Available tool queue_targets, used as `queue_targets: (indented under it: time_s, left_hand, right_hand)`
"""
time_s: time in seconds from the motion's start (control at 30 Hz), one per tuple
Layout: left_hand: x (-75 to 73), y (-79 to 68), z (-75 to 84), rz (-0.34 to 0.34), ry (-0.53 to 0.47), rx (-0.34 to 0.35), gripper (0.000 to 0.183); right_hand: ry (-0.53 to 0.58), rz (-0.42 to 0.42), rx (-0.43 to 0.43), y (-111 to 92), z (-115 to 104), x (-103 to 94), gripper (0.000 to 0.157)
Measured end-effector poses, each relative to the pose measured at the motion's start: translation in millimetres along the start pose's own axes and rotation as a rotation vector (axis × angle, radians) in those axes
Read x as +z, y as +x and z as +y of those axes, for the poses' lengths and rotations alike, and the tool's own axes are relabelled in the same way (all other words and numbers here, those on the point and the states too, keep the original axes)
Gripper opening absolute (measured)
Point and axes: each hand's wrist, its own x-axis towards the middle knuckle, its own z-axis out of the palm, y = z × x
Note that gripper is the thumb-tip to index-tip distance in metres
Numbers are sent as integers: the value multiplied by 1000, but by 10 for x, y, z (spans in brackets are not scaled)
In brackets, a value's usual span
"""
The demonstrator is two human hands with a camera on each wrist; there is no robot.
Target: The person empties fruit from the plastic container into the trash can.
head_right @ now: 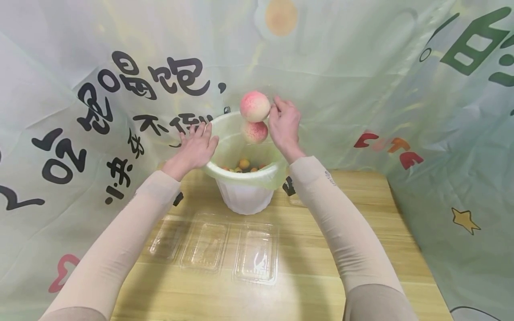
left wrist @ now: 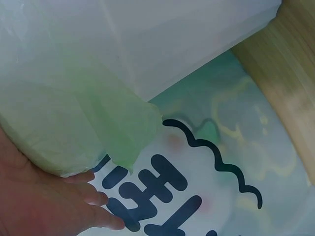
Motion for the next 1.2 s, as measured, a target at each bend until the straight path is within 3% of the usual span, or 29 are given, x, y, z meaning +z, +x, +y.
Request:
queue_targets:
  time_s: [0.7,1.2]
  left_hand:
    - [25,6,-21,16,-14,8,75]
    - [23,-1,-16,11,-17,5,74]
  right_hand:
    - [31,42,60,2,-26,-40,41]
    - [72,102,-38,-8,-20,-65,39]
